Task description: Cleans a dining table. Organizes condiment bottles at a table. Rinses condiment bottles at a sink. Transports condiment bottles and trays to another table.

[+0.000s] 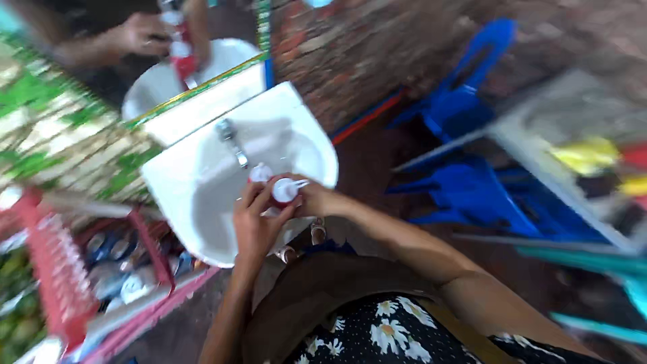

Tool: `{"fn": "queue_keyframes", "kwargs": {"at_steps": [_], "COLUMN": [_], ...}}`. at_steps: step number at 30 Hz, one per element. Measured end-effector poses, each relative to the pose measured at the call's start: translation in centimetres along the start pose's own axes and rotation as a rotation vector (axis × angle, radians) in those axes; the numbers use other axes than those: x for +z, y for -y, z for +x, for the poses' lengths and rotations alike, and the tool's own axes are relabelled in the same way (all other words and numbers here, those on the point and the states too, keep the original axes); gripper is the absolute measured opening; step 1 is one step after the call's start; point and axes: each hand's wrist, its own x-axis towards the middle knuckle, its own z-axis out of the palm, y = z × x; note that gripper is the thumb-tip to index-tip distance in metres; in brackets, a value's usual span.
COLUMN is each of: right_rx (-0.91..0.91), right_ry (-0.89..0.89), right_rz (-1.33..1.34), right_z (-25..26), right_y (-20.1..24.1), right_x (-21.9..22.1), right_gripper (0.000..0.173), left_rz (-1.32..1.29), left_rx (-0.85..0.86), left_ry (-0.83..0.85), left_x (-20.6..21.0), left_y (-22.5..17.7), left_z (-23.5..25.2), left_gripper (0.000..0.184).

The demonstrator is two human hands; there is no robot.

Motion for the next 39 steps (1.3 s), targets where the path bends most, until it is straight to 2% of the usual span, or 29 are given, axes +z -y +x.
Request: {"fn": "queue_keyframes", "kwargs": {"at_steps": [2,4,7,9,13,16,21,25,27,29,32,35,39], "right_rx": [0.070,0.072,-0.011,-0.109,-0.170,-0.172,0.030,0.374,0.480,0.539,0.597,0.624,0.550], "right_ry": [-0.239,-0.406,-0.525,-0.581,-0.690,-0.767,-0.836,-0.885,-0.958,-1.053,-1.134,-1.238,-1.352], "right_rz": [0.014,0.000,0.041,0.074,0.141,0.174,-0.062,0.002,0.081,0.104,0.106,0.232,0.343], "right_z": [-1.5,-2.6,-4.6,-6.2,-10.2,-16.3,-30.4,-41.4,-46.3,-50.4,-55.6,-59.7,-64.5], "right_y": [0.6,0.6,-1.0,-1.6,-0.1,0.4,-2.8,-4.6,-5.0,-5.1,-4.5,-4.0,-3.3], "right_x": [1.4,1.6,1.7,1.7,1.5,1.7,2.7,3.6,3.3,2.5,0.6,-1.3,-4.8], "right_gripper": [0.068,0.069,0.069,0.065,0.065,0.066,0.068,0.073,0.075,0.066,0.058,0.054,0.045], "left_rz": [-0.050,-0.140,-0.213,-0.176,-0.133,-0.044,-0.030,-0.142,-0.191,-0.268,-0.499,-0.674,-0.768], "left_rx": [0.057,0.064,-0.002,-0.012,-0.011,-0.039,-0.110,-0.037,-0.016,-0.008,-0.094,-0.188,-0.104], "left_ry": [0.091,0.128,0.083,0.068,-0.008,-0.023,-0.091,-0.077,0.017,0.165,0.370,0.589,0.949], "left_x": [0.0,-0.1,-0.3,0.0,0.5,1.0,1.5,3.2,5.3,8.1,14.1,21.0,30.3], "left_y": [-0.6,-1.1,-1.5,-1.7,-3.8,-5.4,-9.7,-15.9,-19.4,-22.5,-26.6,-31.0,-37.0], "left_z": [1.3,1.9,1.7,0.7,-2.1,-4.1,-6.4,-7.7,-8.4,-9.2,-11.0,-12.9,-13.7], "left_gripper": [0.048,0.041,0.028,0.030,0.032,0.034,0.034,0.031,0.029,0.025,0.017,0.022,0.032]}}
